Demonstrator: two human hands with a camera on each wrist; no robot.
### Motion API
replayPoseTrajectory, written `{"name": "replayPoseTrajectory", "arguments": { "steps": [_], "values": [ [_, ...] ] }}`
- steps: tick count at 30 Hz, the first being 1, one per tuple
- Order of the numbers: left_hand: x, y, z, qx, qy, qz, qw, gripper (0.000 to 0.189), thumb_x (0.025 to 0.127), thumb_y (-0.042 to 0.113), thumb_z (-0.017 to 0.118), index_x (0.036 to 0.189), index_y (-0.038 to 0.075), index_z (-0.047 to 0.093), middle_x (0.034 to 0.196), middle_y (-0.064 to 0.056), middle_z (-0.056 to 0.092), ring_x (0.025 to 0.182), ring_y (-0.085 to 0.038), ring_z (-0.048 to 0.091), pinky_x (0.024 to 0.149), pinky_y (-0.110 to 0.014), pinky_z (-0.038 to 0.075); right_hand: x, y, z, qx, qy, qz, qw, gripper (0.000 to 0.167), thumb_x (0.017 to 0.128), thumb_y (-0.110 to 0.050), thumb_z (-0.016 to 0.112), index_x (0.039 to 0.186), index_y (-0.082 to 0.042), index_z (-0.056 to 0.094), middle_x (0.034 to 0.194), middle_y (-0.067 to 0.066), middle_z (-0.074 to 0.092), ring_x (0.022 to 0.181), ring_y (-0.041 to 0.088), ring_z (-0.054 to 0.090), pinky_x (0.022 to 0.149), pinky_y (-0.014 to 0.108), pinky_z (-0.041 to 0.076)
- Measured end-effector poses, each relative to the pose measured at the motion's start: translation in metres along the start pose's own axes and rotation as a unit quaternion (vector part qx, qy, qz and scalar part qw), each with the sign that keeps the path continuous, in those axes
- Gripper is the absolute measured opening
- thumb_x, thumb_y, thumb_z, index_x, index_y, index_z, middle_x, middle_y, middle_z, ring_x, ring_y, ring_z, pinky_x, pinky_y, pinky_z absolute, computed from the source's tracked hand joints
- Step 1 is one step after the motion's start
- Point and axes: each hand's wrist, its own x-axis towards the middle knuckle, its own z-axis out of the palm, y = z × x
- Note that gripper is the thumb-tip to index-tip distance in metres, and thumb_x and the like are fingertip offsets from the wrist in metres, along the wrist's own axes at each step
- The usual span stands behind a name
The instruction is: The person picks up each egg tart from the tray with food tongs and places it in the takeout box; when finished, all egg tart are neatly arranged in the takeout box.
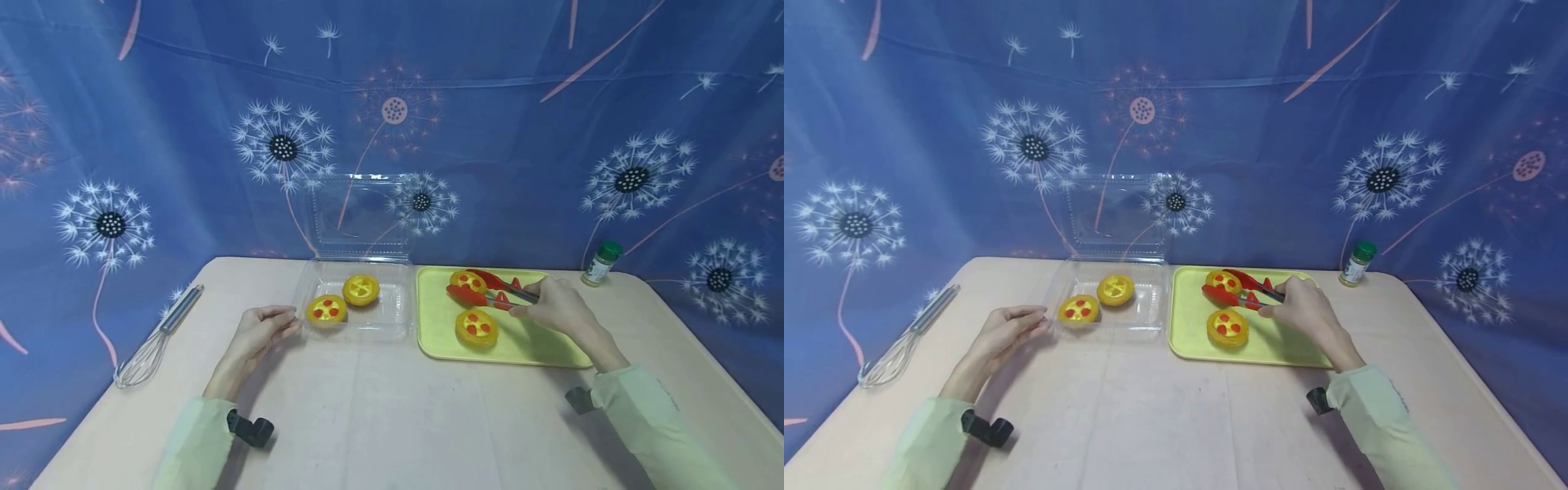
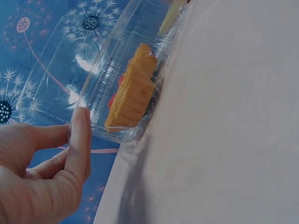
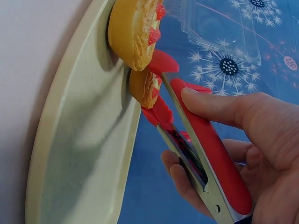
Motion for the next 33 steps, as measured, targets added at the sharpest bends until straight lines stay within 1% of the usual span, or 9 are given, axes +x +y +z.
{"name": "replayPoseTrajectory", "arguments": {
  "steps": [4,9,11,13,15,17,23,29,33],
  "values": [
    [0.001,0.001,0.000,-0.003,0.002,-0.004,1.0000,0.043,0.100,0.001,0.050,0.136,-0.020,0.039,0.097,-0.007,0.062,0.082,-0.004,0.067,0.084,-0.017,0.059,-0.003,0.003,-0.003,0.017,0.002,-0.010,0.9998,0.054,0.081,-0.034,0.079,0.115,0.007,0.068,0.049,-0.007,0.027,0.045,0.009,0.018,0.040,0.019,0.017],
    [0.000,0.003,0.002,-0.012,0.000,-0.001,0.9999,0.043,0.100,0.000,0.051,0.135,-0.021,0.039,0.095,-0.007,0.064,0.080,-0.004,0.067,0.083,-0.017,0.059,-0.007,0.000,-0.012,0.017,0.017,-0.024,0.9994,0.041,0.080,-0.034,0.079,0.102,0.001,0.073,0.049,-0.007,0.030,0.044,0.009,0.021,0.040,0.019,0.018],
    [0.000,0.003,0.003,-0.014,-0.001,-0.001,0.9999,0.043,0.100,0.000,0.051,0.135,-0.021,0.038,0.094,-0.007,0.064,0.080,-0.004,0.067,0.083,-0.017,0.059,-0.009,-0.004,-0.016,0.021,0.016,-0.023,0.9994,0.048,0.080,-0.036,0.080,0.106,0.003,0.072,0.049,-0.006,0.033,0.043,0.009,0.021,0.039,0.019,0.018],
    [-0.001,0.004,0.004,-0.016,0.001,-0.002,0.9999,0.043,0.100,0.000,0.051,0.135,-0.021,0.038,0.093,-0.007,0.064,0.080,-0.004,0.066,0.083,-0.017,0.059,-0.011,-0.011,-0.020,0.023,0.014,-0.022,0.9994,0.061,0.079,-0.040,0.080,0.117,0.007,0.068,0.047,-0.005,0.035,0.041,0.009,0.020,0.037,0.020,0.019],
    [-0.001,0.004,0.004,-0.016,0.001,0.000,0.9999,0.044,0.100,0.000,0.051,0.135,-0.021,0.038,0.094,-0.007,0.064,0.080,-0.004,0.066,0.083,-0.017,0.059,-0.014,-0.018,-0.023,0.021,0.014,-0.019,0.9995,0.072,0.078,-0.044,0.080,0.126,0.006,0.062,0.044,-0.004,0.037,0.040,0.010,0.018,0.036,0.020,0.019],
    [-0.001,0.004,0.004,-0.016,-0.001,0.003,0.9999,0.044,0.100,0.000,0.051,0.135,-0.021,0.038,0.095,-0.008,0.064,0.080,-0.004,0.067,0.083,-0.017,0.059,-0.018,-0.027,-0.025,0.020,0.014,-0.020,0.9995,0.076,0.078,-0.046,0.080,0.131,0.004,0.058,0.043,-0.004,0.034,0.039,0.010,0.016,0.035,0.020,0.019],
    [-0.002,0.004,0.002,-0.028,-0.008,0.013,0.9995,0.043,0.100,-0.002,0.049,0.135,-0.022,0.037,0.099,-0.012,0.062,0.082,-0.006,0.067,0.084,-0.019,0.060,-0.024,-0.053,-0.026,0.023,0.010,-0.036,0.9990,0.072,0.079,-0.044,0.079,0.134,-0.001,0.058,0.047,-0.007,0.022,0.038,0.011,0.016,0.034,0.020,0.018],
    [-0.002,0.002,0.001,-0.027,-0.006,0.012,0.9995,0.042,0.100,-0.001,0.049,0.135,-0.022,0.038,0.096,-0.010,0.063,0.082,-0.006,0.067,0.083,-0.018,0.060,-0.023,-0.074,-0.020,0.030,-0.004,-0.064,0.9975,0.068,0.079,-0.036,0.081,0.132,0.000,0.059,0.042,0.000,0.040,0.037,0.011,0.017,0.034,0.019,0.017],
    [-0.001,0.001,0.001,-0.024,0.002,0.007,0.9997,0.042,0.099,-0.001,0.050,0.135,-0.021,0.039,0.092,-0.006,0.065,0.080,-0.005,0.067,0.083,-0.018,0.060,-0.020,-0.087,-0.015,0.021,-0.010,-0.078,0.9967,0.066,0.078,-0.034,0.082,0.130,0.001,0.060,0.041,-0.004,0.033,0.037,0.011,0.017,0.035,0.019,0.015]
  ]
}}
